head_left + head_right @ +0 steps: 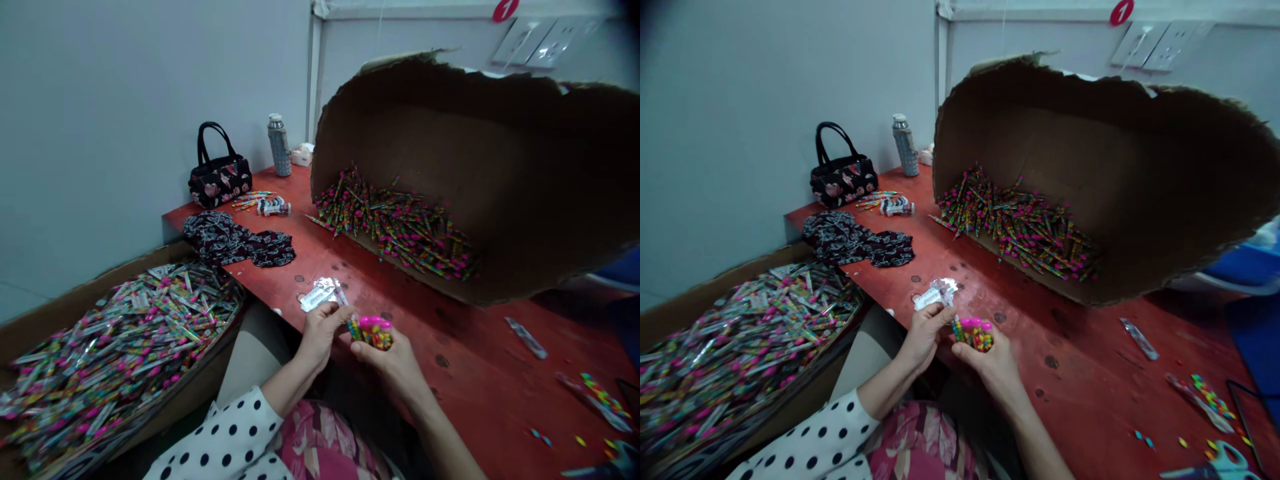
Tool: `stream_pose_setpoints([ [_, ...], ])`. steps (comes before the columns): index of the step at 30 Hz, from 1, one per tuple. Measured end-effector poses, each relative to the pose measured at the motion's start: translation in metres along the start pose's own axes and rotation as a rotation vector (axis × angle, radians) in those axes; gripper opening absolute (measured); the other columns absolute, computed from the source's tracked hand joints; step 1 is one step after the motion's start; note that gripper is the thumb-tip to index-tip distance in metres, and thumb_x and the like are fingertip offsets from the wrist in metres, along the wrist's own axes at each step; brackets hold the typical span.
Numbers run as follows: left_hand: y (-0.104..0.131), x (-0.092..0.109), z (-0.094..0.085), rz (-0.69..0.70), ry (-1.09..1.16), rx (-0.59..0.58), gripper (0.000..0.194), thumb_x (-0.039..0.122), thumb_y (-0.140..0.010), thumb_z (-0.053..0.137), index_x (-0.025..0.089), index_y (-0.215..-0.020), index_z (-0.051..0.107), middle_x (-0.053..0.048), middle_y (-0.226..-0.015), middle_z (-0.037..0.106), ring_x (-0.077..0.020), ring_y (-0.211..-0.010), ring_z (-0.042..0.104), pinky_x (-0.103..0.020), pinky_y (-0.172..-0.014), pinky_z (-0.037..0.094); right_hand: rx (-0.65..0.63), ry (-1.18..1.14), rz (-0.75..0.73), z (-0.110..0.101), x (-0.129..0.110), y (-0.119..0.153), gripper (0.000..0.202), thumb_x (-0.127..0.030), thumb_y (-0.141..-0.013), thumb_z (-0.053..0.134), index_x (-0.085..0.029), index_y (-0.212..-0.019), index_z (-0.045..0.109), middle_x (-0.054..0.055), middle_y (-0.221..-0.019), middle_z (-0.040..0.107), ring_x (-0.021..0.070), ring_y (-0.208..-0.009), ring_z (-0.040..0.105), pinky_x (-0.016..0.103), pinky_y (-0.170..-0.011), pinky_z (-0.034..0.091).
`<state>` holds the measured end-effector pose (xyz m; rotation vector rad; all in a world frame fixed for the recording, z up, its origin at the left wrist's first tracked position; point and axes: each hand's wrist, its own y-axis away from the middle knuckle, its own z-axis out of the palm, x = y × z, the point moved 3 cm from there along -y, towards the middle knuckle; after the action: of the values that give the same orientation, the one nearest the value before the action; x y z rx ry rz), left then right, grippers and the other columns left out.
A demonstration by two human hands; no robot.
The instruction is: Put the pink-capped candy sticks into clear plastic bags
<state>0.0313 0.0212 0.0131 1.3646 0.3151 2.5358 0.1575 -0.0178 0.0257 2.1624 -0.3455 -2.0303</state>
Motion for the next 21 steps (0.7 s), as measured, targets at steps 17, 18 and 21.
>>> stream_pose_setpoints([
  [17, 0.009, 0.002, -0.018, 0.014, 0.027, 0.062, 0.024, 0.032, -0.065, 0.072, 0.012, -0.065, 0.058, 0.000, -0.062, 0.058, -0.0102, -0.057, 0.054, -0.023, -0.059, 0.045, -0.019, -0.160, 0.023, 0.028, 0.003, -0.008, 0.038, -0.031, -0.057, 0.075, -0.016, -0.088, 0.059, 0.000, -0.067, 0.064, 0.0160, -0.058, 0.057, 0.027, -0.055, 0.047],
  [18, 0.010, 0.001, -0.019, 0.020, 0.014, 0.068, 0.024, 0.031, -0.064, 0.072, 0.012, -0.064, 0.058, 0.001, -0.060, 0.057, -0.0092, -0.055, 0.052, -0.022, -0.057, 0.044, -0.038, -0.142, 0.011, 0.031, 0.003, -0.009, 0.036, -0.030, -0.057, 0.075, -0.016, -0.087, 0.059, 0.000, -0.066, 0.063, 0.0154, -0.056, 0.057, 0.027, -0.054, 0.047],
  [21, 0.010, 0.002, -0.020, 0.027, 0.002, 0.088, 0.025, 0.031, -0.063, 0.073, 0.012, -0.063, 0.058, 0.002, -0.057, 0.055, -0.0074, -0.051, 0.050, -0.019, -0.052, 0.042, -0.064, -0.096, -0.030, 0.037, 0.004, -0.012, 0.035, -0.030, -0.057, 0.075, -0.015, -0.085, 0.061, 0.000, -0.067, 0.063, 0.0151, -0.057, 0.057, 0.027, -0.056, 0.047],
])
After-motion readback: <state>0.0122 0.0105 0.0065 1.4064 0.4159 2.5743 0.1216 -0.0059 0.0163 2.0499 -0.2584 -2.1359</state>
